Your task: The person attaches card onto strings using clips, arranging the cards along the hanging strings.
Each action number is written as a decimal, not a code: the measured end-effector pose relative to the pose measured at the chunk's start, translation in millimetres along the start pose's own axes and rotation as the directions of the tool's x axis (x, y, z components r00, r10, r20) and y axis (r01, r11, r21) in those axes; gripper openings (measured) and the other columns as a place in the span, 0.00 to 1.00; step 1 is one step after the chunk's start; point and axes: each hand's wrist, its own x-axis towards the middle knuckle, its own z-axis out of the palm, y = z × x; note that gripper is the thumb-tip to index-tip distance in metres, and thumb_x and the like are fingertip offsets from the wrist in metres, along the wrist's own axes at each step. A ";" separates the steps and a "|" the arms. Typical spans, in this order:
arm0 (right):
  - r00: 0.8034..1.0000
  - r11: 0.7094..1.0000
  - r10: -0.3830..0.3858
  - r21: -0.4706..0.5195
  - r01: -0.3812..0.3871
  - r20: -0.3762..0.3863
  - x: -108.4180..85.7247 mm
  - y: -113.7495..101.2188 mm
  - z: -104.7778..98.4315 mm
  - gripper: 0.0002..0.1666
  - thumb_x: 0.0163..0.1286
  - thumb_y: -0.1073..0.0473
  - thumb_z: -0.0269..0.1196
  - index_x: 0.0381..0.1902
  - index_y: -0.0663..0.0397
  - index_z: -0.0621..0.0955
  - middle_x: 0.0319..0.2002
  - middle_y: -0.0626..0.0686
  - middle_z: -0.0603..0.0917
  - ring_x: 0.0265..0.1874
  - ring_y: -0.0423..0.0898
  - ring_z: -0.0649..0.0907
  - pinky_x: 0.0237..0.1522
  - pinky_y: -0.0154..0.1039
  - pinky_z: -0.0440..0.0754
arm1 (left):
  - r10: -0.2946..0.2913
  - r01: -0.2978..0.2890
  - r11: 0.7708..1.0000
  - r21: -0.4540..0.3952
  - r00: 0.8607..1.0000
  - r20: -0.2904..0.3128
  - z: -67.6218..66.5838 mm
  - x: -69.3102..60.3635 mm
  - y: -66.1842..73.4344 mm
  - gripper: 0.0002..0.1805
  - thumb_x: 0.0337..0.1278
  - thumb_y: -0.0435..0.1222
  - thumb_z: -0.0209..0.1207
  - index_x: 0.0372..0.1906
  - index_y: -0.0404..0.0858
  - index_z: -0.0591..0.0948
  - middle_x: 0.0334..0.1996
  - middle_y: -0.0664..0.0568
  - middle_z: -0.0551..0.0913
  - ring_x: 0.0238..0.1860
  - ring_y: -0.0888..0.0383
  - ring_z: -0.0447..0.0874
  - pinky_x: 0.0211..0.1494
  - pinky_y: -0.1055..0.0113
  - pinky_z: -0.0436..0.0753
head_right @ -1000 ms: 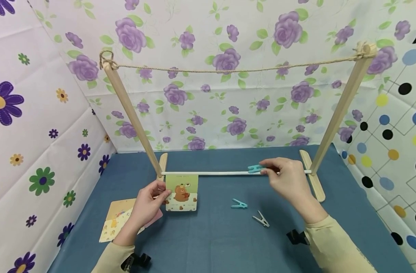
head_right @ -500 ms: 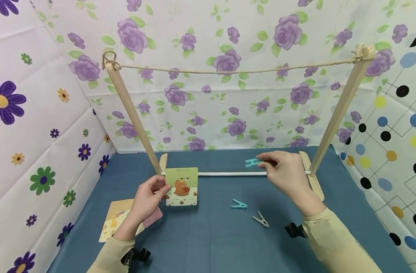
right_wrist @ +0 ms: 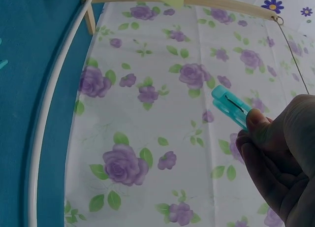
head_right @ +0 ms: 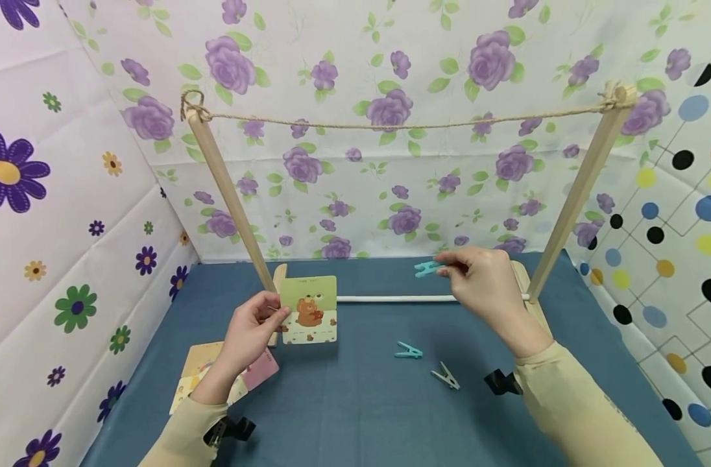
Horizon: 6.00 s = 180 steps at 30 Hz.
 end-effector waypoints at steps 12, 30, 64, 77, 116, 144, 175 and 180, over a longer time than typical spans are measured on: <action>0.999 0.999 -0.042 -0.015 0.042 -0.006 22.9 -5.0 -4.8 0.15 0.67 0.77 0.70 0.43 0.56 0.93 0.33 0.52 0.93 0.26 0.45 0.90 0.21 0.25 0.69 | 0.027 -0.027 0.998 -0.061 1.000 0.005 -5.2 14.5 17.6 0.08 0.75 0.33 0.66 0.53 0.36 0.84 0.44 0.45 0.85 0.42 0.51 0.91 0.41 0.59 0.90; 0.990 0.993 -0.113 -0.049 0.110 -0.078 41.2 -14.7 -6.8 0.14 0.67 0.78 0.69 0.42 0.58 0.93 0.35 0.54 0.92 0.27 0.46 0.89 0.24 0.27 0.65 | 0.052 -0.056 0.993 -0.107 0.998 -0.045 -10.8 32.5 27.7 0.07 0.76 0.30 0.64 0.52 0.33 0.83 0.43 0.41 0.88 0.39 0.57 0.89 0.40 0.60 0.90; 0.955 0.974 -0.229 -0.041 0.225 -0.188 117.5 -33.2 -19.5 0.14 0.69 0.77 0.65 0.41 0.59 0.94 0.34 0.54 0.93 0.25 0.46 0.88 0.25 0.28 0.60 | 0.153 -0.163 0.980 -0.115 0.984 -0.091 -10.3 90.7 74.7 0.09 0.77 0.32 0.64 0.52 0.30 0.83 0.45 0.38 0.86 0.42 0.51 0.89 0.43 0.60 0.90; 0.945 0.974 -0.224 -0.019 0.226 -0.239 155.6 -52.1 -27.8 0.16 0.69 0.77 0.62 0.40 0.60 0.94 0.34 0.54 0.93 0.29 0.49 0.91 0.28 0.24 0.66 | 0.172 -0.185 0.980 -0.079 0.975 -0.142 -12.4 102.2 81.9 0.09 0.76 0.31 0.65 0.52 0.30 0.82 0.44 0.41 0.86 0.39 0.57 0.87 0.41 0.64 0.89; 0.995 0.994 -0.063 0.080 0.068 -0.073 222.1 -120.8 -11.1 0.21 0.69 0.78 0.55 0.43 0.60 0.93 0.38 0.53 0.93 0.34 0.42 0.91 0.32 0.28 0.79 | 0.256 -0.266 0.964 -0.023 0.944 -0.209 -36.8 134.5 129.1 0.10 0.77 0.31 0.63 0.54 0.29 0.83 0.44 0.41 0.86 0.44 0.56 0.86 0.42 0.68 0.88; 0.999 1.000 -0.021 0.004 0.021 0.039 243.8 -139.0 7.0 0.22 0.70 0.76 0.55 0.46 0.58 0.93 0.39 0.50 0.93 0.33 0.37 0.89 0.25 0.32 0.70 | 0.234 -0.239 0.971 0.001 0.951 -0.202 -44.7 143.5 143.5 0.11 0.79 0.33 0.62 0.56 0.31 0.83 0.44 0.42 0.85 0.45 0.54 0.86 0.46 0.63 0.88; 0.976 0.998 0.043 -0.057 -0.031 0.214 255.0 -149.7 18.7 0.19 0.70 0.74 0.59 0.46 0.55 0.93 0.37 0.48 0.90 0.31 0.41 0.82 0.33 0.33 0.77 | 0.260 -0.254 0.965 0.058 0.951 -0.168 -45.7 143.7 137.0 0.10 0.78 0.34 0.62 0.55 0.32 0.83 0.44 0.43 0.86 0.45 0.53 0.87 0.44 0.67 0.89; 0.970 0.997 0.051 -0.067 -0.036 0.239 254.8 -149.0 20.5 0.18 0.70 0.73 0.59 0.46 0.54 0.93 0.37 0.48 0.90 0.32 0.43 0.82 0.32 0.34 0.75 | 0.261 -0.254 0.965 0.062 0.950 -0.173 -46.5 144.9 136.0 0.10 0.79 0.34 0.62 0.55 0.32 0.83 0.44 0.43 0.87 0.45 0.52 0.87 0.44 0.67 0.88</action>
